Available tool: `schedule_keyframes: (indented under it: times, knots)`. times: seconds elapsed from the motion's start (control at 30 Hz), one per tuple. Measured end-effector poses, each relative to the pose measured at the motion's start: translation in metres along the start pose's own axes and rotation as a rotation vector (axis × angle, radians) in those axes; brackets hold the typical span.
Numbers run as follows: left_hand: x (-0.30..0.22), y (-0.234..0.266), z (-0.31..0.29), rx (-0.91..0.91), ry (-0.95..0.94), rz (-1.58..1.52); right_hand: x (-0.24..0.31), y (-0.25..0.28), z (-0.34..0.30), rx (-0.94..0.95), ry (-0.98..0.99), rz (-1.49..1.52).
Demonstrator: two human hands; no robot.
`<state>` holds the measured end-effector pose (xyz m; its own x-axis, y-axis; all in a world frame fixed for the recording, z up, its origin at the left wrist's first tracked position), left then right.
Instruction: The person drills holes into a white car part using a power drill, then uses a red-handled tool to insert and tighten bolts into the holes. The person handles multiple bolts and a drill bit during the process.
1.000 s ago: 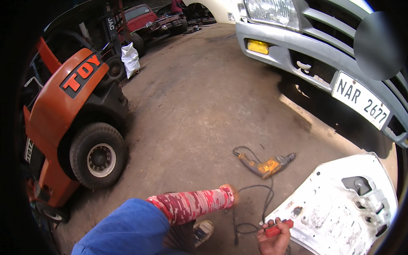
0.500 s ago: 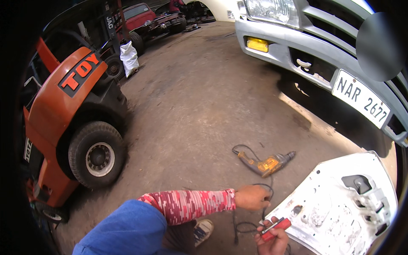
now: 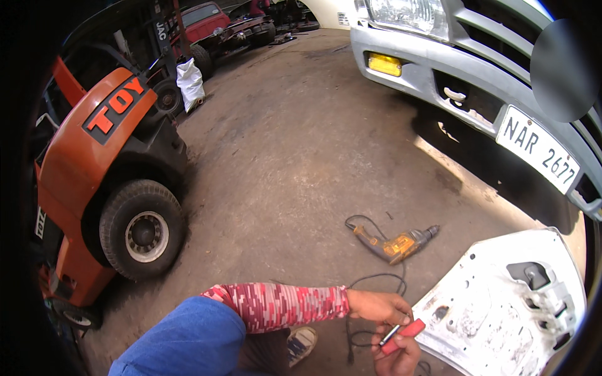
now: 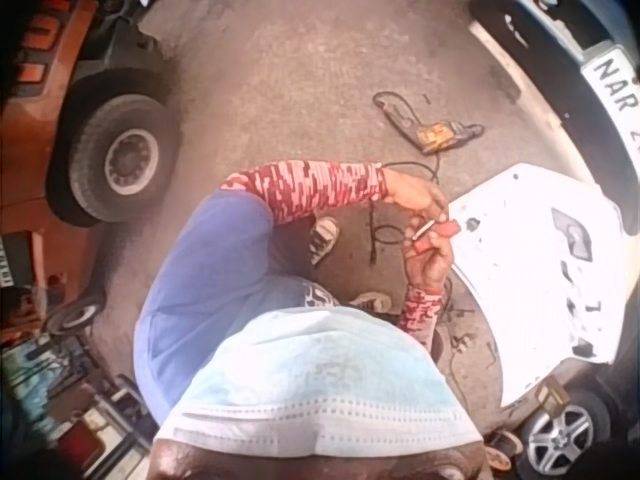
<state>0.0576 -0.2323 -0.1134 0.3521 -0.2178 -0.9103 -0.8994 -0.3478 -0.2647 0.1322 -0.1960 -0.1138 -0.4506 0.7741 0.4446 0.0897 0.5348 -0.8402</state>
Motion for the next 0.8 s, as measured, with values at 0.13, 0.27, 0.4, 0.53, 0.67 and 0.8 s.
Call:
schedule_keyframes:
  times: [0.13, 0.27, 0.4, 0.53, 0.67, 0.8]
  knots:
    - [0.003, 0.014, 0.001, -0.143, -0.008, -0.149, 0.004, -0.002, -0.002, -0.12, 0.047, -0.081]
    - [-0.003, 0.038, -0.005, -0.392, -0.07, -0.157, 0.006, 0.016, -0.01, -0.28, 0.022, -0.186]
    - [-0.012, 0.045, -0.009, -0.415, -0.092, -0.199, 0.007, 0.037, -0.015, -0.338, -0.021, -0.236]
    - [-0.02, 0.028, -0.004, -0.295, -0.033, -0.063, 0.008, 0.04, -0.017, -0.325, -0.03, -0.258]
    - [-0.065, 0.007, -0.012, -0.38, -0.338, 0.492, 0.008, 0.016, -0.017, -0.177, -0.003, -0.348]
    - [-0.056, -0.005, -0.012, -0.221, -0.248, 0.392, 0.01, -0.008, -0.016, -0.051, 0.05, -0.401]
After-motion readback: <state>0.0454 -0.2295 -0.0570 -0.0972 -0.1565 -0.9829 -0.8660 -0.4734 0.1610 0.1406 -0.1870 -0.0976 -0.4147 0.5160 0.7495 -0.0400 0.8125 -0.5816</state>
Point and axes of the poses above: each hand's wrist, its own z-axis towards the middle knuckle, its own y-axis out of the back of the hand, x = y × z, the point moved 10 cm from there along z, towards the middle knuckle, and after that the axes turned 9 degrees about x, right-handed, at the moved point
